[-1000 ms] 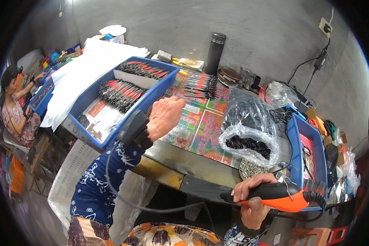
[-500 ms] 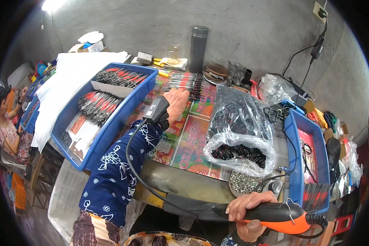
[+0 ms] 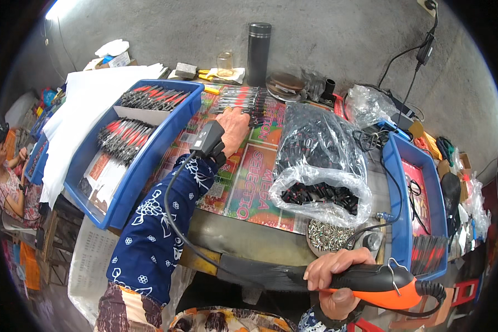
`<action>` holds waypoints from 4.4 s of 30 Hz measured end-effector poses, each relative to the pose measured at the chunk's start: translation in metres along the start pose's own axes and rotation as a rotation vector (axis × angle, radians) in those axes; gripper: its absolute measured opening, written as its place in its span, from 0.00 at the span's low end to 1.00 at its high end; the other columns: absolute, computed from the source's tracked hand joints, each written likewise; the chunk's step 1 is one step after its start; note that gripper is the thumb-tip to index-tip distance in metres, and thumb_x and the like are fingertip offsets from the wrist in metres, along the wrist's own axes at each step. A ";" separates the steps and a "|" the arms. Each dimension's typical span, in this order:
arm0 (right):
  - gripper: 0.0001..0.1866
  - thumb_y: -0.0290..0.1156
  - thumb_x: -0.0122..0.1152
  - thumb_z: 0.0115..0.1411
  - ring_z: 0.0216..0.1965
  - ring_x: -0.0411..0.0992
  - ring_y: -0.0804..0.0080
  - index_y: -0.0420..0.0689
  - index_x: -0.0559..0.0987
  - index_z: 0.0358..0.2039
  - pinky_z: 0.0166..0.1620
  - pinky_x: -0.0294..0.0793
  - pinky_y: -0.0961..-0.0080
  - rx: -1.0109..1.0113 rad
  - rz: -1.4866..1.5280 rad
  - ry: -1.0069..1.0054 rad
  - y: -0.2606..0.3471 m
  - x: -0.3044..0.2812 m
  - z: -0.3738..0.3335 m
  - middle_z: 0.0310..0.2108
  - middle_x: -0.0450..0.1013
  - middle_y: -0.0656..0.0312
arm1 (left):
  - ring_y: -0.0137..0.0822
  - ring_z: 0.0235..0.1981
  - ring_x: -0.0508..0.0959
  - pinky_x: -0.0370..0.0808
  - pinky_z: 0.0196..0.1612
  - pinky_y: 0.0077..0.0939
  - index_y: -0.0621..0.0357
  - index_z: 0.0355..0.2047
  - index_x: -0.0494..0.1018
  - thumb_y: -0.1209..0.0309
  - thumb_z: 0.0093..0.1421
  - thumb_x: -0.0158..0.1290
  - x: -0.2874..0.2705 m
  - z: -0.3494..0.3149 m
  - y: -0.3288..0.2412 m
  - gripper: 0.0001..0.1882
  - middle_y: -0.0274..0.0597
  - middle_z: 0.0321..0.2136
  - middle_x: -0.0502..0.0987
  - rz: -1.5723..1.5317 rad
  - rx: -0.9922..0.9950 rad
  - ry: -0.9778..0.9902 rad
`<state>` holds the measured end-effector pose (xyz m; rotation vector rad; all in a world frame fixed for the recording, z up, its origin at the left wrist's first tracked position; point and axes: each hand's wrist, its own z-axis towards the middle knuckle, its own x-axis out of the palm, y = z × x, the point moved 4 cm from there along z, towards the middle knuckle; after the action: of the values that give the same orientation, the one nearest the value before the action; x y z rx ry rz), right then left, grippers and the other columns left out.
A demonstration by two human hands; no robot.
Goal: The person lines a white plastic basket with bubble wrap, then uses a hot glue gun to attach small black bristle pieces to metal rods. They pick up rods, apply glue to the bristle ends, and place the finished bundles on the table.
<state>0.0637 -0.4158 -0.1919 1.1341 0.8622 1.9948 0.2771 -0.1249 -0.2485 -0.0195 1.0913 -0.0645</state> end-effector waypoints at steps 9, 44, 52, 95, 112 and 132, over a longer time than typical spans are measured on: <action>0.23 0.24 0.72 0.46 0.25 0.69 0.67 0.37 0.67 0.39 0.33 0.71 0.66 -0.008 0.117 0.074 0.004 0.009 -0.009 0.23 0.70 0.56 | 0.53 0.29 0.79 0.73 0.33 0.46 0.61 0.31 0.70 0.68 0.56 0.53 -0.020 -0.019 -0.006 0.09 0.53 0.24 0.77 -0.216 -0.030 -0.134; 0.24 0.20 0.69 0.46 0.29 0.71 0.68 0.37 0.65 0.41 0.38 0.73 0.71 -0.052 0.054 0.402 -0.009 0.083 -0.029 0.26 0.70 0.56 | 0.23 0.20 0.73 0.68 0.18 0.13 0.64 0.35 0.69 0.74 0.63 0.51 -0.107 -0.323 -0.115 0.05 0.42 0.29 0.77 -2.001 -1.027 0.391; 0.24 0.21 0.69 0.46 0.29 0.71 0.66 0.37 0.65 0.41 0.37 0.73 0.68 -0.034 0.096 0.409 -0.019 0.084 -0.024 0.26 0.70 0.56 | 0.21 0.20 0.71 0.64 0.16 0.11 0.63 0.35 0.69 0.74 0.63 0.51 -0.104 -0.325 -0.118 0.05 0.42 0.29 0.77 -1.983 -1.025 0.326; 0.28 0.51 0.65 0.54 0.14 0.63 0.74 0.41 0.63 0.32 0.20 0.66 0.75 -0.024 -0.233 0.321 -0.025 0.104 -0.019 0.17 0.63 0.63 | 0.21 0.18 0.66 0.63 0.21 0.16 0.60 0.30 0.69 0.73 0.60 0.52 -0.109 -0.322 -0.126 0.05 0.33 0.22 0.73 -1.990 -1.103 0.272; 0.26 0.35 0.70 0.48 0.24 0.69 0.73 0.37 0.65 0.39 0.31 0.72 0.75 0.030 -0.057 0.368 -0.021 0.105 -0.019 0.23 0.68 0.60 | 0.21 0.19 0.68 0.66 0.21 0.16 0.61 0.31 0.69 0.72 0.61 0.52 -0.107 -0.323 -0.124 0.06 0.35 0.23 0.74 -1.965 -1.049 0.268; 0.34 0.57 0.69 0.48 0.15 0.65 0.73 0.41 0.64 0.34 0.22 0.68 0.74 0.035 -0.258 0.318 -0.020 0.113 -0.019 0.16 0.63 0.64 | 0.20 0.17 0.67 0.64 0.19 0.15 0.60 0.31 0.69 0.72 0.61 0.53 -0.103 -0.325 -0.125 0.05 0.33 0.22 0.74 -1.992 -1.072 0.266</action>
<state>0.0072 -0.3170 -0.1656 0.6904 1.1462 1.9743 -0.0638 -0.2377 -0.3015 -2.0911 0.8432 -1.2651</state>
